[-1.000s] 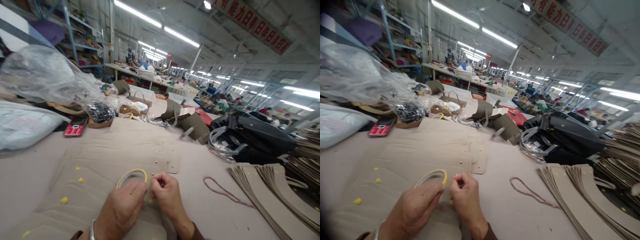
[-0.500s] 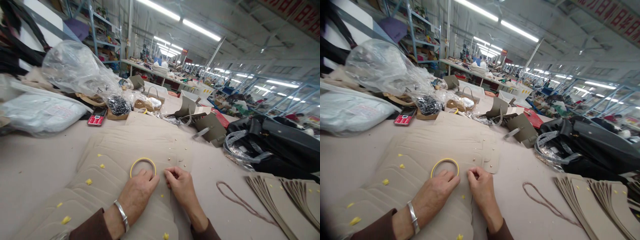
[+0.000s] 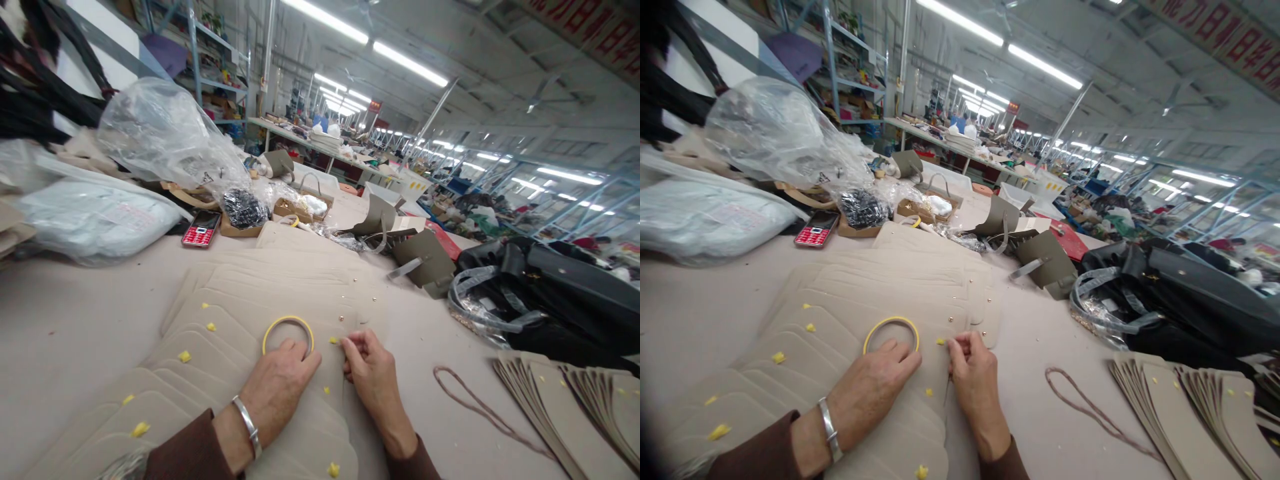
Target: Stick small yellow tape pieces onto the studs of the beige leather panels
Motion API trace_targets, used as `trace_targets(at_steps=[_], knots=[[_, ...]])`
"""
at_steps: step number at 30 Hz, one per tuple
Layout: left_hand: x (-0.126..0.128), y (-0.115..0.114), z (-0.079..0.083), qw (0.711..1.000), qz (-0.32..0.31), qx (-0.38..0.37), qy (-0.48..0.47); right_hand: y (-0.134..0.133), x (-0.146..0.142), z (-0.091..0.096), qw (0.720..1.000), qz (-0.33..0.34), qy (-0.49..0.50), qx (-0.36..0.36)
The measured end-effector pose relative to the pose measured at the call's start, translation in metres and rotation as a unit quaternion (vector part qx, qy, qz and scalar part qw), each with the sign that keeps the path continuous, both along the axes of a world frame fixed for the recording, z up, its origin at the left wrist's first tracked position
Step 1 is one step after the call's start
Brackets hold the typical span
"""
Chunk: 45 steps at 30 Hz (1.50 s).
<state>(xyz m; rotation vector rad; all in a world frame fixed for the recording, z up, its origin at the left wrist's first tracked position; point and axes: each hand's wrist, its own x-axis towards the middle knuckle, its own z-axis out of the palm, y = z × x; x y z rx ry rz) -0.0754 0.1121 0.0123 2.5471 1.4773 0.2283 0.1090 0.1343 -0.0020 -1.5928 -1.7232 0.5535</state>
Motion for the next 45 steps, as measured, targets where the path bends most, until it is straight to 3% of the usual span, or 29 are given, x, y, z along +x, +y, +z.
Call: trace_targets(at_steps=[5, 14, 19, 22, 24, 28, 32, 36, 45], knots=[[0.0, 0.0, 0.0, 1.0, 0.0, 0.008, -0.009, -0.005, -0.004, -0.004, 0.992, 0.061, -0.073, 0.082], [0.0, -0.002, -0.001, 0.999, -0.013, 0.026, -0.013, 0.006, -0.022, 0.001, 0.986, 0.012, -0.159, 0.058], [-0.008, 0.0, 0.004, 0.991, -0.021, 0.109, -0.081, -0.004, -0.016, 0.013, 0.986, 0.064, -0.152, -0.014], [-0.014, 0.002, 0.002, 0.968, -0.042, 0.174, -0.177, -0.014, -0.008, 0.02, 0.98, 0.139, -0.115, -0.088], [-0.017, 0.004, 0.0, 0.951, -0.057, 0.197, -0.231, -0.018, -0.003, 0.024, 0.98, 0.156, -0.068, -0.1], [-0.017, 0.003, -0.003, 0.939, -0.081, 0.196, -0.272, -0.021, -0.005, 0.031, 0.989, 0.14, 0.037, 0.022], [-0.015, 0.001, -0.004, 0.939, -0.088, 0.207, -0.258, -0.021, -0.014, 0.033, 0.972, 0.199, 0.042, 0.114], [-0.013, 0.0, -0.008, 0.943, -0.088, 0.208, -0.246, -0.023, -0.019, 0.025, 0.964, 0.212, -0.004, 0.158], [-0.009, -0.002, -0.005, 0.964, -0.07, 0.116, -0.229, -0.025, -0.021, 0.012, 0.961, 0.147, -0.07, 0.225]])
